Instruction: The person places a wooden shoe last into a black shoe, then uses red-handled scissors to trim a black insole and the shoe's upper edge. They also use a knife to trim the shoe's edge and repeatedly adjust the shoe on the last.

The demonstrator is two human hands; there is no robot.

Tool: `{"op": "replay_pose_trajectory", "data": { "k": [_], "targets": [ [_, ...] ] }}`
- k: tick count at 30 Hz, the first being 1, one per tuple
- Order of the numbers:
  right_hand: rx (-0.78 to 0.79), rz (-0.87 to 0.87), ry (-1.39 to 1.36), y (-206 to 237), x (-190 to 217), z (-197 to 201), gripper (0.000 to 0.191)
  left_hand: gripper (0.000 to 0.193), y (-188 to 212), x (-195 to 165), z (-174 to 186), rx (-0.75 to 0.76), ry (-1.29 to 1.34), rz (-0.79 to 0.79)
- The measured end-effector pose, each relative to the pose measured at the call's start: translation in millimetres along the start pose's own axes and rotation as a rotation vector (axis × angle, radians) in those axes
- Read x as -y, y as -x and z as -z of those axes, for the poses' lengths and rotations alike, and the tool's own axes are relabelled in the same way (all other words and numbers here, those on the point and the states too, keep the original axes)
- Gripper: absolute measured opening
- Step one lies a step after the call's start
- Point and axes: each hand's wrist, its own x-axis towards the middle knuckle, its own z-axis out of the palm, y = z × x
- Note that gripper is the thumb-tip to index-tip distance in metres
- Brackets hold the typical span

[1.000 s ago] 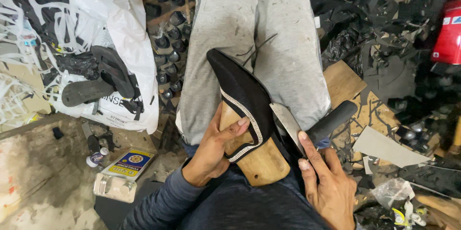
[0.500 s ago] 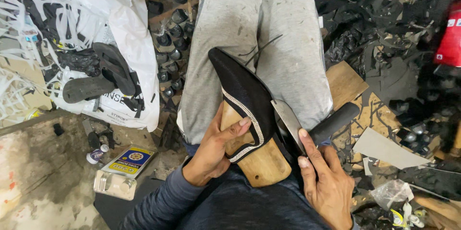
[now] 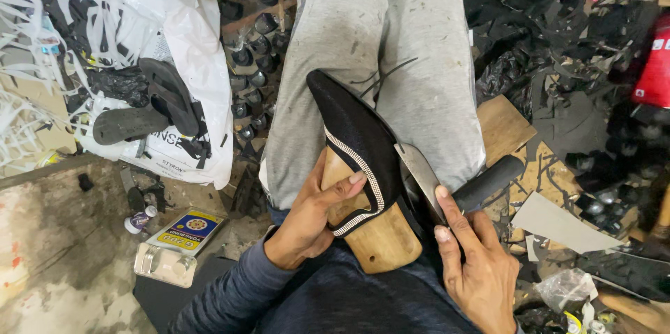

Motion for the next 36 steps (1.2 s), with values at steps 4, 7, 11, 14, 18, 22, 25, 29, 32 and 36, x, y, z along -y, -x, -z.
{"op": "replay_pose_trajectory", "data": {
  "k": [4,7,11,14,18,22,25,29,32,36],
  "targets": [
    [-0.018,0.03,-0.028,-4,0,1,0.049,0.072,-1,0,0,-0.018,0.0,0.012],
    [0.01,0.0,0.005,-6,1,4,0.05,0.074,0,0,1,-0.047,0.003,0.032],
    [-0.009,0.026,-0.007,-9,5,7,0.048,0.075,0,-4,2,-0.014,0.003,0.021],
    [0.001,0.023,-0.002,-12,9,9,0.048,0.075,0,-8,3,-0.014,-0.023,0.036],
    [0.029,0.004,-0.035,-15,14,12,0.048,0.075,1,-11,5,-0.004,-0.03,0.04],
    [0.04,0.005,-0.016,-19,16,12,0.05,0.078,2,-9,9,-0.04,-0.082,0.093],
    [-0.007,0.032,-0.181,-23,10,12,0.046,0.081,2,-8,15,-0.063,-0.067,0.135],
    [0.044,-0.076,-0.961,-37,-7,-3,0.06,0.087,1,-13,19,0.06,-0.046,0.058],
    [0.095,-0.137,-1.331,-46,-14,-19,0.085,0.093,-8,-26,12,0.278,-0.022,-0.023],
    [0.138,0.01,-1.32,-48,0,-23,0.103,0.091,-10,-46,-6,0.55,0.076,-0.137]
  ]
}}
